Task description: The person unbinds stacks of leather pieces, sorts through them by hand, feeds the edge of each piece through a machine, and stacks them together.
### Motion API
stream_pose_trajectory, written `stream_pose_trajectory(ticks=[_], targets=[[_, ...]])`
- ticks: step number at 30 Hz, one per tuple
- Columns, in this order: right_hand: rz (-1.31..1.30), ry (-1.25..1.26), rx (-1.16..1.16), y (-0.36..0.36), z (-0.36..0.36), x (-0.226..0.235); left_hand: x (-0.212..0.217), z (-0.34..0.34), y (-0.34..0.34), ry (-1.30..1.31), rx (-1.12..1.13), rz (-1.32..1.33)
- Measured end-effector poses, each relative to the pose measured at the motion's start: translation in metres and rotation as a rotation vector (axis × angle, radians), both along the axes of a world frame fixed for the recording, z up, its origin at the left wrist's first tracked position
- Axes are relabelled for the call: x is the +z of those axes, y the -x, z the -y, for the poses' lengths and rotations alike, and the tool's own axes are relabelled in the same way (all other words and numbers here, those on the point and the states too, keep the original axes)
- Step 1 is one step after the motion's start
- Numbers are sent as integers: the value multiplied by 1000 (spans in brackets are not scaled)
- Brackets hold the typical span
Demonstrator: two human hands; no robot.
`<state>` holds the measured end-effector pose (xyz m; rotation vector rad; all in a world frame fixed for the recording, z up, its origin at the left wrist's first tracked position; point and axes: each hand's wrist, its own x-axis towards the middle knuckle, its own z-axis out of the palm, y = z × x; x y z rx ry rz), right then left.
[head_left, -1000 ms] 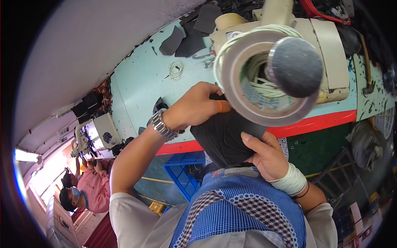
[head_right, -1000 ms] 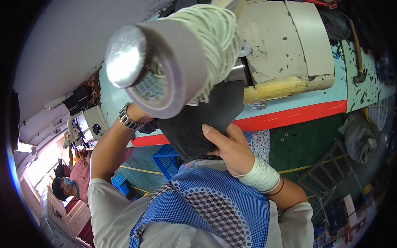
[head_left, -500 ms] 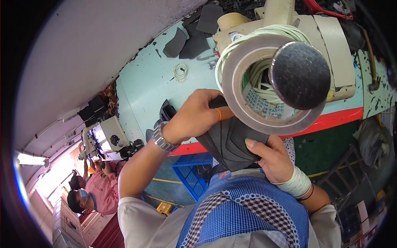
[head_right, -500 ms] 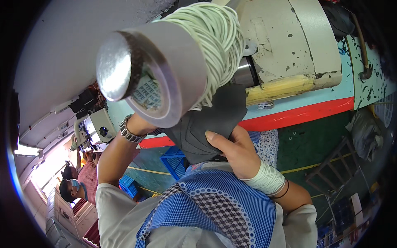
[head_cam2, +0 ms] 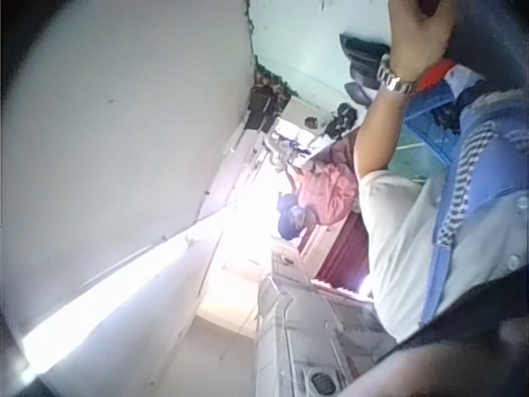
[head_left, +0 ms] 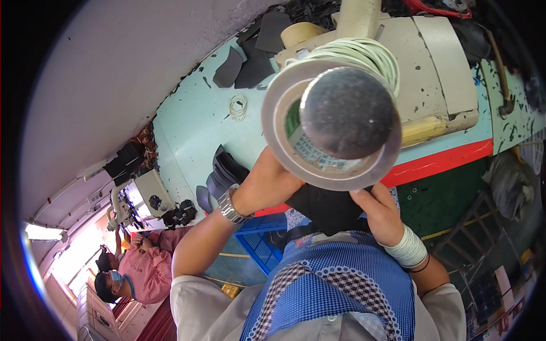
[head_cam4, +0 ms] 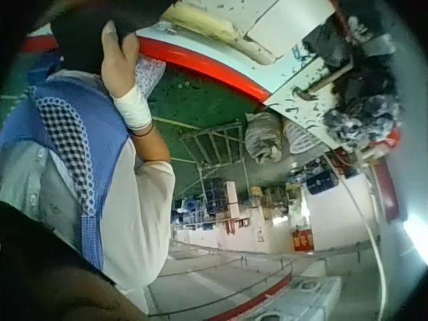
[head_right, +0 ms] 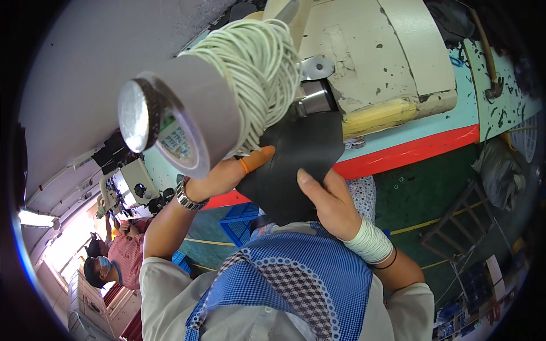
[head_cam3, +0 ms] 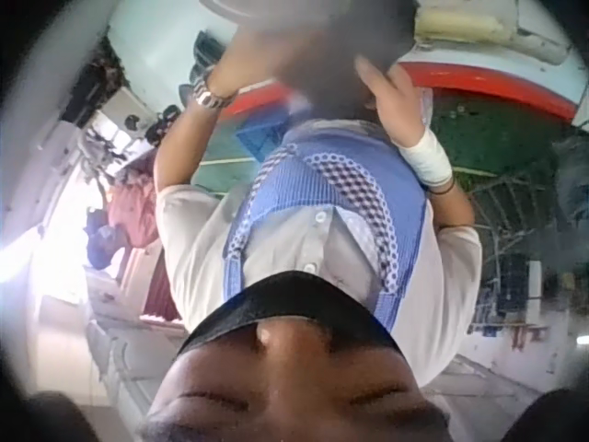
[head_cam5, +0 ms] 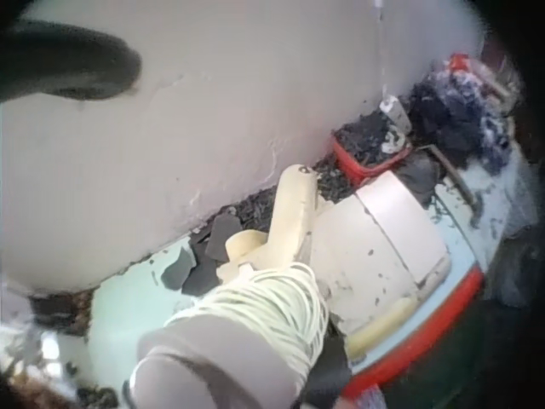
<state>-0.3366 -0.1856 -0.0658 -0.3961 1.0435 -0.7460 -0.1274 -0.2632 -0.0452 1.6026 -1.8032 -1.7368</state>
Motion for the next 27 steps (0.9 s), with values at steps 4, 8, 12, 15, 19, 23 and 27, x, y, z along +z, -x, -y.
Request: stream_pose_trajectory(ticks=[4, 8, 12, 15, 19, 23, 27], targets=[[-215, 175, -62, 19, -4, -4, 2, -3, -8, -154, 78, -68], [-939, 1011, -73, 58, 9, -8, -45, -31, -59, -418, 185, 28], [-1173, 1231, 88, 65, 21, -13, -138, -87, -113, -288, 192, 77], [-1147, 1238, 62, 60, 17, -7, -130, -96, -103, 255, 292, 301], [-938, 1146, 99, 53, 11, 6, -29, -60, -47, 348, 69, -22], [-273, 456, 184, 37, -9, 9, 5, -29, 11, 45, 56, -379], [67, 250, -16, 20, -21, -2, -11, -15, -1, -504, 207, -369]])
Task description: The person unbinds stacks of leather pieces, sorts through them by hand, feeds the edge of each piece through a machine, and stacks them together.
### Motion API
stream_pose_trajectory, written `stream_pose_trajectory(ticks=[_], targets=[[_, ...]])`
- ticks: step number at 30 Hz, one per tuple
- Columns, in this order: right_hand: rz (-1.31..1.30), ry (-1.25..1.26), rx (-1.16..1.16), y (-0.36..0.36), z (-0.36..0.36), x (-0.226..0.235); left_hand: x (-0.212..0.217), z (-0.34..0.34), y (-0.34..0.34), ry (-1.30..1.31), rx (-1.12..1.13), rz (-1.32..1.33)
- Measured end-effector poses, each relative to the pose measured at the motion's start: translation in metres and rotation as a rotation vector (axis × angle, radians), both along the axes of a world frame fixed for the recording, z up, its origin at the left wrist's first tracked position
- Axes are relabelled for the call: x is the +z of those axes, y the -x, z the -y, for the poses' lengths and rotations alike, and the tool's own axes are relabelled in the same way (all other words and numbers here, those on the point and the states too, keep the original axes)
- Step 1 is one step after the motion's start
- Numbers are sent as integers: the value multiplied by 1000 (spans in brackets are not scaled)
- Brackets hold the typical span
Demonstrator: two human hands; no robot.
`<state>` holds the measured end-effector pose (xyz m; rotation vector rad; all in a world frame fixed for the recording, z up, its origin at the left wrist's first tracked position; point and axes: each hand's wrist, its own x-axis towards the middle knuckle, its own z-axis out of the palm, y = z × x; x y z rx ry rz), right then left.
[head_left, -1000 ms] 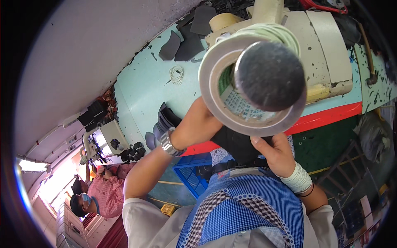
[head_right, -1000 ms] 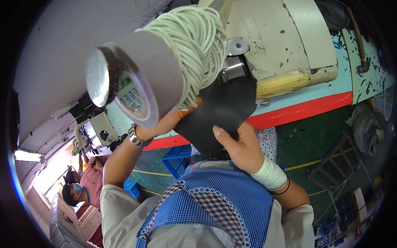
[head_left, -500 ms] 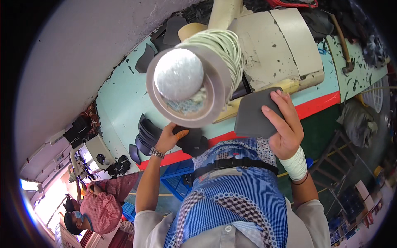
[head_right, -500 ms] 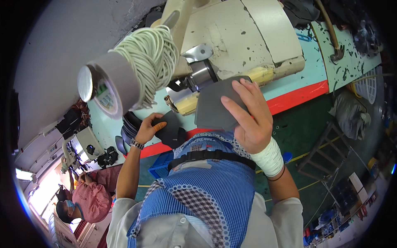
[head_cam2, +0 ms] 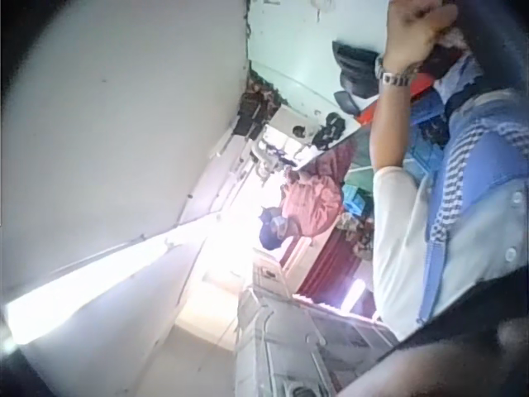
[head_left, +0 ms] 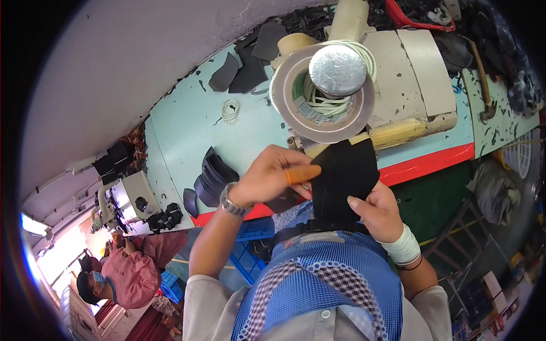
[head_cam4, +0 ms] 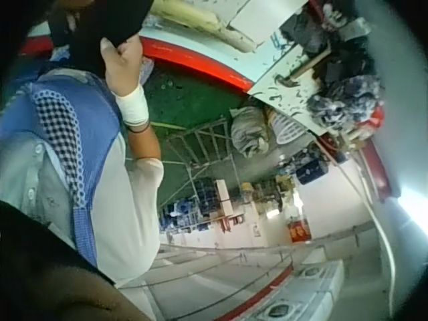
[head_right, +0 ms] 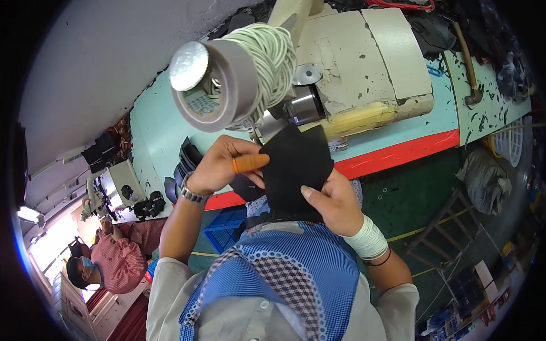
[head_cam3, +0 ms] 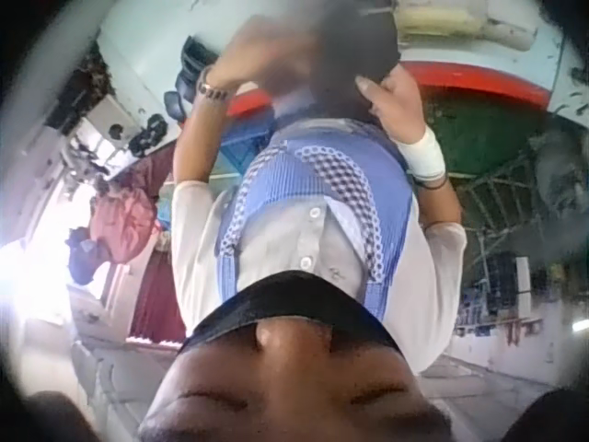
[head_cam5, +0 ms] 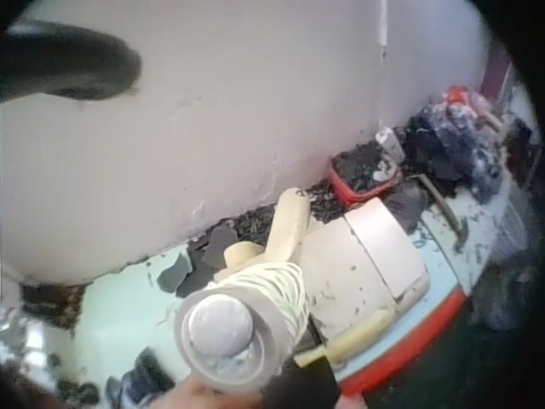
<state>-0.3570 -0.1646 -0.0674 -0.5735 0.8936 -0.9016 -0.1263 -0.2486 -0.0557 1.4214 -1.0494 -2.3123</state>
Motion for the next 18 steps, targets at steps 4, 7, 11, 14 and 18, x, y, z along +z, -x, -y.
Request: stream_pose_trajectory(ticks=[4, 7, 11, 14, 18], targets=[[353, -380, -27, -4, 3, -4, -9, 13, -6, -203, 127, 76], [466, -471, -73, -17, 8, 3, -4, 24, -8, -147, 136, 118], [396, -444, -166, -24, 11, -3, -10, 24, -6, -35, 145, 73], [35, -243, -240, -11, 17, -17, -20, 18, -8, 90, 121, 30], [-797, 379, -449, 22, 45, -10, -42, -28, -59, -52, 228, 420]])
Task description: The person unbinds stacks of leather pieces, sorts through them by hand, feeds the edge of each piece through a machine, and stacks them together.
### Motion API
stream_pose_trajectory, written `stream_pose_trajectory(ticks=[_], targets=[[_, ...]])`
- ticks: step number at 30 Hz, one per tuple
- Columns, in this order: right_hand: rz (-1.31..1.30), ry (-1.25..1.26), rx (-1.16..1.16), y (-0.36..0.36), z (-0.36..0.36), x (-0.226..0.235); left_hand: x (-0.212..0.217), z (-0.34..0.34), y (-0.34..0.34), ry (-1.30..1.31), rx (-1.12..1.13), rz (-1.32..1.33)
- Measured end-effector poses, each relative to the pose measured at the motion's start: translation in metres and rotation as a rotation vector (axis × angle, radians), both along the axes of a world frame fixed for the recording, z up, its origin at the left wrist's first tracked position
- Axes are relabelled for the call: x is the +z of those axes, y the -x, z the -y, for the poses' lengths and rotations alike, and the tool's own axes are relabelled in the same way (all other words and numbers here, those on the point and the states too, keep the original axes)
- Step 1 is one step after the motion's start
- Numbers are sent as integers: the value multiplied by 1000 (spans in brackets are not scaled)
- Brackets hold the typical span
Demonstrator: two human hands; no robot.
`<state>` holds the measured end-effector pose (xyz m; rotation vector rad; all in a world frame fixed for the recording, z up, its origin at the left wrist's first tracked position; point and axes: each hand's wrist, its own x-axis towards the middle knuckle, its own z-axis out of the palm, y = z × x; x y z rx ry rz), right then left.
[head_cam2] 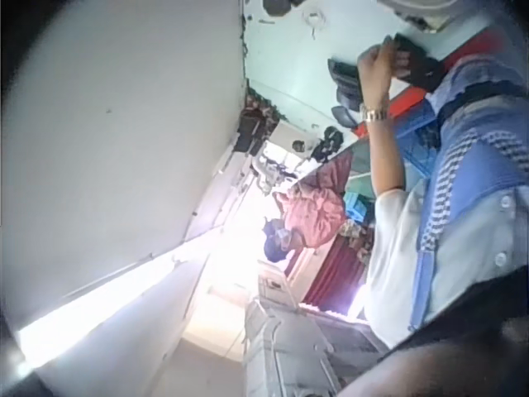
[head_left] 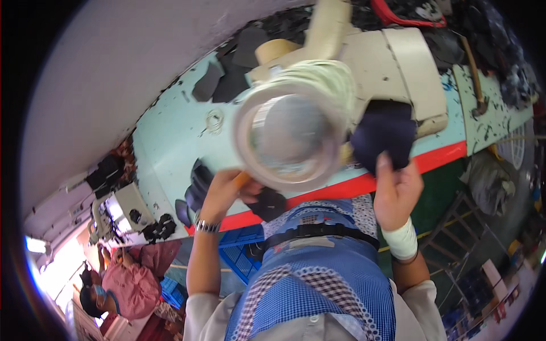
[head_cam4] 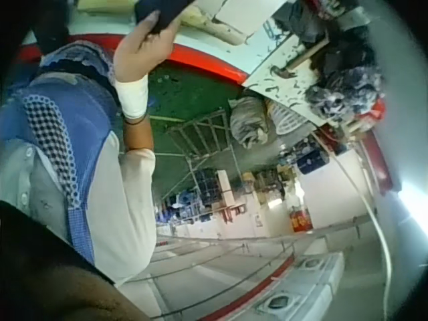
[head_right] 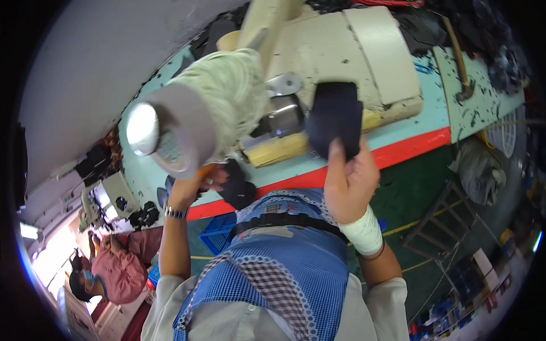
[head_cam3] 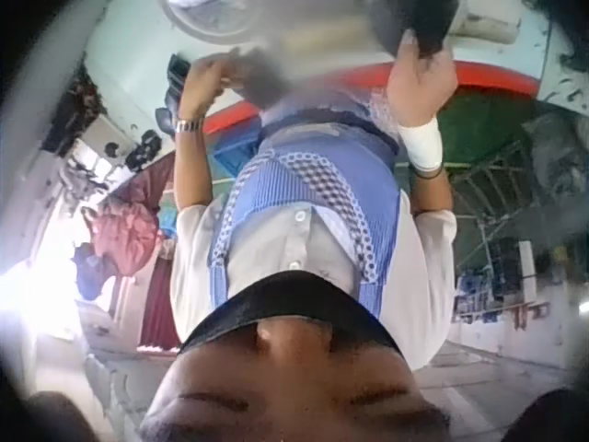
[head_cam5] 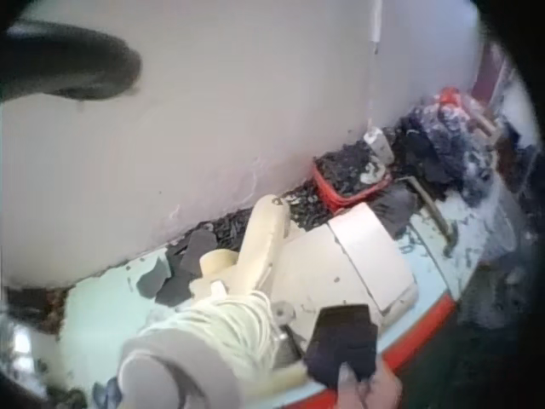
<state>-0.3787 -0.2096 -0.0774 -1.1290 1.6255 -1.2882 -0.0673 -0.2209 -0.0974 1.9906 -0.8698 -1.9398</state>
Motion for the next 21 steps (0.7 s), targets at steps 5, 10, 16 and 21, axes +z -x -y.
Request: stream_pose_trajectory(ticks=[5, 10, 16, 21], targets=[[-1117, 113, 23, 39, 51, -21, -111, -125, -36, 152, 136, 904], [-170, -46, 592, -18, -27, -8, -72, -100, 17, 34, 499, 119], [-213, -42, 864, -81, -57, -22, 16, -86, 34, 370, 508, -315], [950, -412, 1033, -58, -33, 22, 52, -54, 47, 717, 331, -675]])
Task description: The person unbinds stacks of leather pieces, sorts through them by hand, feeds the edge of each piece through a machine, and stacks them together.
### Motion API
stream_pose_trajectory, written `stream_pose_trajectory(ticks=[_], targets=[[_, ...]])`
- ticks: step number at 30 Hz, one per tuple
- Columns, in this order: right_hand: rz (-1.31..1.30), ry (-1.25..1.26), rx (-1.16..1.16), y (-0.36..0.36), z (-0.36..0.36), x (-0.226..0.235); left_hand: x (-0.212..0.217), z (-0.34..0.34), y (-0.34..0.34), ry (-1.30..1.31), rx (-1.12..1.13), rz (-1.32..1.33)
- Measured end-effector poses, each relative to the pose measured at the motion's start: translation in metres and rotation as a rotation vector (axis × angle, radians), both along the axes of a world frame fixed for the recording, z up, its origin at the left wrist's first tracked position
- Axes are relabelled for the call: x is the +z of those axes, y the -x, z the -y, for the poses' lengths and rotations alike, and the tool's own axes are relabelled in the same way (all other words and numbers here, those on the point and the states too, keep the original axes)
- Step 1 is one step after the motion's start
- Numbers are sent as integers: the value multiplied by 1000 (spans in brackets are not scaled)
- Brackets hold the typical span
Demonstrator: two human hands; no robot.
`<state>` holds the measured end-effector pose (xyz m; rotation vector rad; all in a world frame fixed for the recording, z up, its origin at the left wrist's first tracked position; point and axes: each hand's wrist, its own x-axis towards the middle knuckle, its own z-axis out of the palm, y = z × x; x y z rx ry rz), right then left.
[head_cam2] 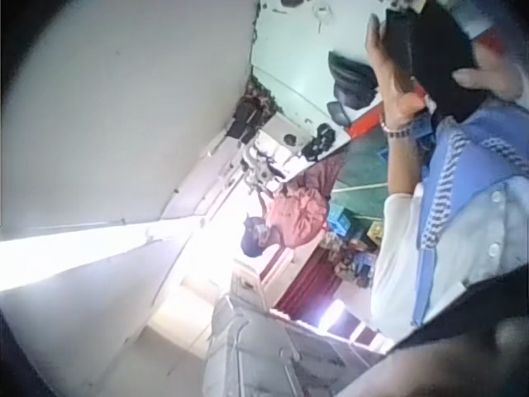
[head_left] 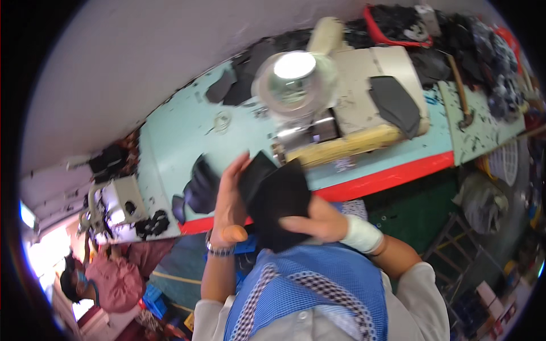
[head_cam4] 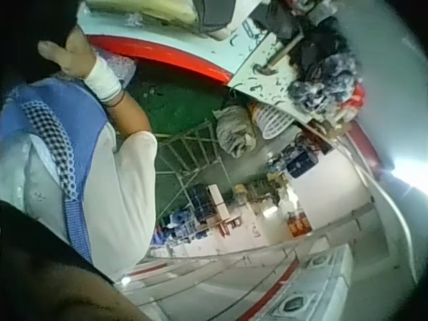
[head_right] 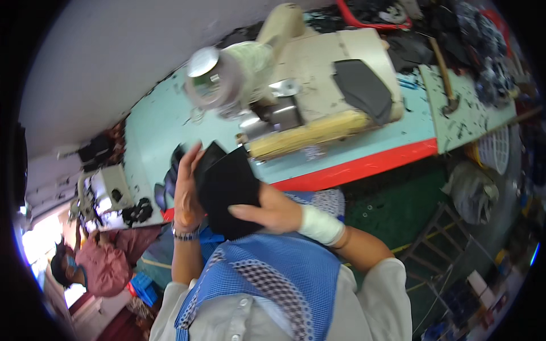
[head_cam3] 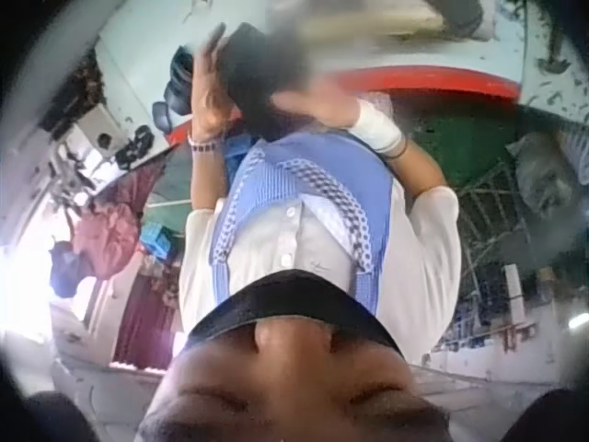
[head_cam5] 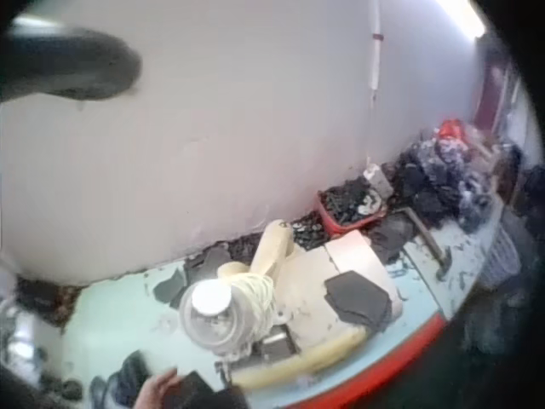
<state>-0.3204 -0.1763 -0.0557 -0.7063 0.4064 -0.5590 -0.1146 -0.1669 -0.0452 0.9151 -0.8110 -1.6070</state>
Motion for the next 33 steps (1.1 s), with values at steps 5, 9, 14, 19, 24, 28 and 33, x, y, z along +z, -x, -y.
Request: stream_pose_trajectory(ticks=[5, 9, 14, 19, 24, 28, 33], targets=[[419, -528, 190, 15, -18, -14, 0, 13, 31, 347, -320, -91], [212, -482, 117, 21, -18, -5, 3, 21, 22, 304, -299, 109], [254, -606, 124, 20, -19, -6, -2, 21, 23, 225, -270, -19], [219, -527, -25, 27, -15, 1, -9, 36, 25, 77, -172, -59], [-174, -195, -164, 43, -15, -11, 2, 48, 21, -205, -126, -162], [-492, 48, -314, 21, -23, -5, 1, 74, 22, -398, -394, 619], [-443, -197, -371, 19, -12, -3, -3, 81, 14, -453, -496, 256]])
